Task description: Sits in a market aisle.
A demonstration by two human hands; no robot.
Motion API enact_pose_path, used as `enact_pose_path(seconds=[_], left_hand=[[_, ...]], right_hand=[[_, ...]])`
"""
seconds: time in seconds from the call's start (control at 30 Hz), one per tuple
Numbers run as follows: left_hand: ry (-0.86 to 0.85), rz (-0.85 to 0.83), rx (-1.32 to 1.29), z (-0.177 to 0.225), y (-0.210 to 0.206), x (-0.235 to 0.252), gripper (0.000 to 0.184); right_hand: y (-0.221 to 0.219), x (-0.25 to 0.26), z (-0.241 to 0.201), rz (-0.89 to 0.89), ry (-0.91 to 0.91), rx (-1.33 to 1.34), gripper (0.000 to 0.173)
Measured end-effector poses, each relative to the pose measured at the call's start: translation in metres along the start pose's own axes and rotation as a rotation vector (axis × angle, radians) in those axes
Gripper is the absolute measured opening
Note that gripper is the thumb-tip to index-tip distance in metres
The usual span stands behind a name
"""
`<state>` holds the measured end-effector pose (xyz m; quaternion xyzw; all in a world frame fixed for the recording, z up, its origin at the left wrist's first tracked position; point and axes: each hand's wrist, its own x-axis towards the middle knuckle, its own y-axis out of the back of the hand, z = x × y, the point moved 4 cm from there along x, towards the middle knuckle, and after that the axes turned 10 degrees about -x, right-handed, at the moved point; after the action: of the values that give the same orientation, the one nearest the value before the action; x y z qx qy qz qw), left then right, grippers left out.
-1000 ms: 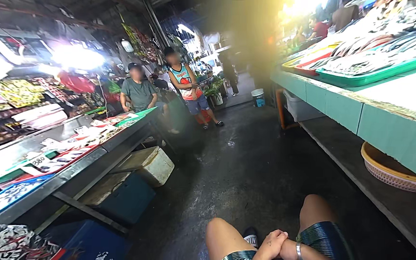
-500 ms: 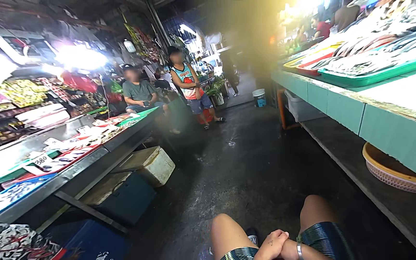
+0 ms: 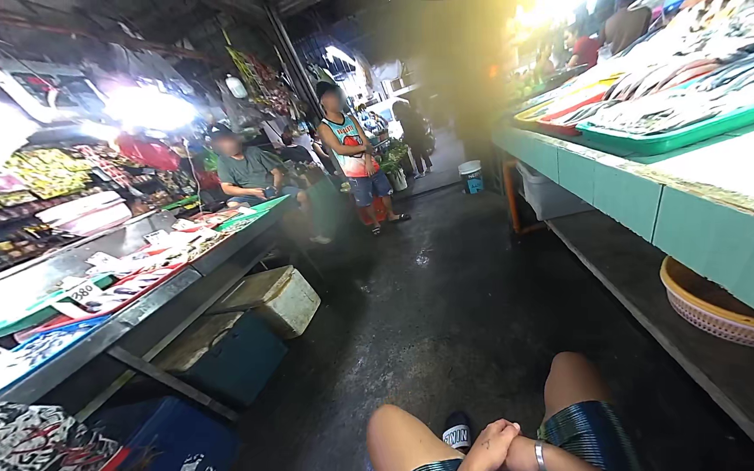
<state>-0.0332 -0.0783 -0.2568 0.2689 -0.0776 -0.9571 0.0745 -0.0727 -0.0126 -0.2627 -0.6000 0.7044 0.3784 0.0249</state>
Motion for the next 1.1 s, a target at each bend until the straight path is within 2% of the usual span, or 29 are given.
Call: enact_pose_path(seconds=[0.03, 0.07, 0.1, 0.13, 0.17, 0.2, 0.43, 0.6, 0.83, 1.1], left_hand=[[0.013, 0.042, 0.010, 0.004, -0.001, -0.005, 0.047], [0.022, 0.047, 0.010, 0.005, -0.001, -0.007, 0.047], [0.021, 0.016, 0.007, 0.002, 0.000, -0.004, 0.048], [0.005, 0.015, 0.025, -0.007, 0.000, 0.005, 0.049], [-0.014, 0.037, 0.069, -0.019, 0.001, 0.018, 0.050], [-0.031, 0.044, 0.092, -0.026, 0.001, 0.027, 0.051], [-0.065, 0.048, 0.138, -0.015, -0.005, 0.040, 0.049], [-0.085, 0.046, 0.104, -0.024, -0.003, 0.042, 0.051], [-0.035, 0.043, 0.066, -0.034, 0.006, 0.033, 0.051], [-0.057, 0.039, 0.131, -0.021, 0.000, 0.036, 0.052]], right_hand=[[0.004, -0.003, 0.000, -0.115, 0.066, -0.034, 0.034], [0.002, -0.001, 0.004, -0.141, 0.062, -0.040, 0.035], [-0.004, 0.003, 0.008, -0.081, -0.007, -0.020, 0.030], [-0.011, 0.017, 0.024, -0.062, 0.040, -0.026, 0.027], [-0.017, 0.042, 0.052, -0.069, 0.257, -0.089, 0.033], [-0.021, 0.059, 0.070, -0.057, 0.372, -0.128, 0.039], [-0.012, 0.062, 0.078, -0.012, 0.267, -0.187, 0.046], [-0.035, 0.095, 0.109, 0.053, 0.342, -0.112, 0.044], [-0.027, 0.069, 0.068, -0.062, 0.353, -0.143, 0.035], [-0.025, 0.079, 0.089, -0.028, 0.316, -0.129, 0.041]])
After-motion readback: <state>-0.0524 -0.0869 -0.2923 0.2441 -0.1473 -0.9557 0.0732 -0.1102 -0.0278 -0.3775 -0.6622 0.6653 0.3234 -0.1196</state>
